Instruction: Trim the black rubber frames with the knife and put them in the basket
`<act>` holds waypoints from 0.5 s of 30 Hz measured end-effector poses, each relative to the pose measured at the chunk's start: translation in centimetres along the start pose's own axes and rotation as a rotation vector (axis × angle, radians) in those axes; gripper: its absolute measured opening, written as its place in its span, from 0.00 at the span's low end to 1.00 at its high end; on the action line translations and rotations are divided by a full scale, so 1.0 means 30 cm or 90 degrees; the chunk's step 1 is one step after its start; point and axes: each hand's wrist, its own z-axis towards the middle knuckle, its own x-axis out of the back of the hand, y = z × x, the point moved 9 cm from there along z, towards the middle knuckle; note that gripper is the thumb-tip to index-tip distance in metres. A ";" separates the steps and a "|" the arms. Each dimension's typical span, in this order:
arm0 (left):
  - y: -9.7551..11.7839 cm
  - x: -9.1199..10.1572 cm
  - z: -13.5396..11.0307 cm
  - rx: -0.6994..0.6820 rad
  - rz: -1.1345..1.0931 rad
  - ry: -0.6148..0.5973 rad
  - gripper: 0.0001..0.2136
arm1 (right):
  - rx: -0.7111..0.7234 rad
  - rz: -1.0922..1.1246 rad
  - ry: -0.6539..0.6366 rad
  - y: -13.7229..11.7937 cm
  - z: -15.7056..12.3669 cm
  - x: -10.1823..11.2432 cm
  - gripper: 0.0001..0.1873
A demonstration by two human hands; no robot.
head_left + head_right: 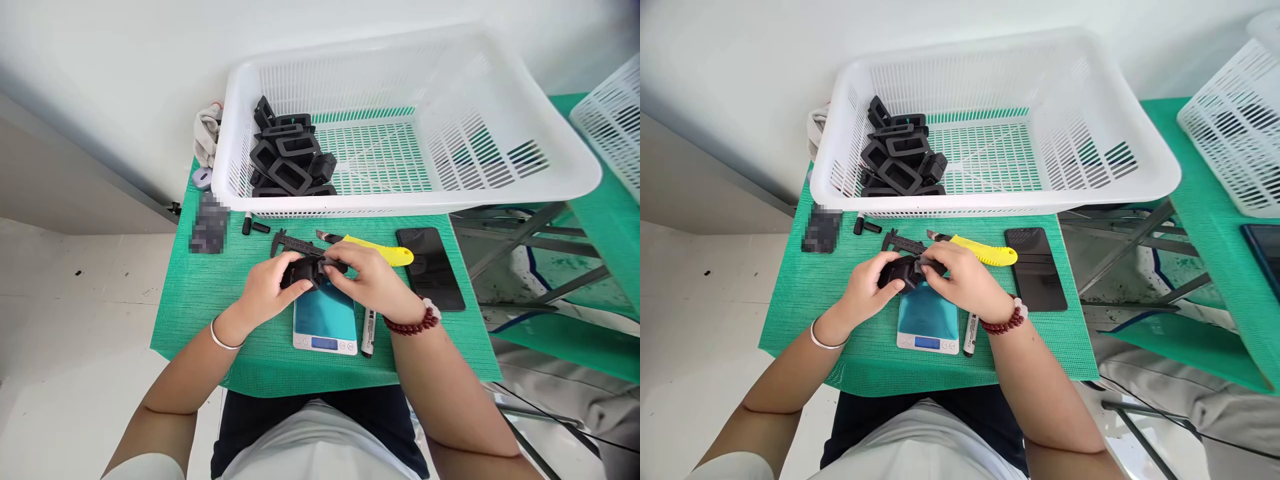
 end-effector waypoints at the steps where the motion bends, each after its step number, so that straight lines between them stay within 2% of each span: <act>1: 0.007 0.001 0.001 -0.009 0.025 0.001 0.22 | 0.004 -0.008 -0.015 -0.002 -0.001 -0.007 0.04; 4: 0.021 0.004 0.005 -0.030 0.060 0.003 0.23 | 0.030 -0.032 -0.026 -0.019 -0.002 -0.018 0.05; 15: 0.008 0.006 0.006 -0.018 0.076 0.020 0.22 | 0.123 -0.209 0.116 -0.089 -0.021 -0.023 0.09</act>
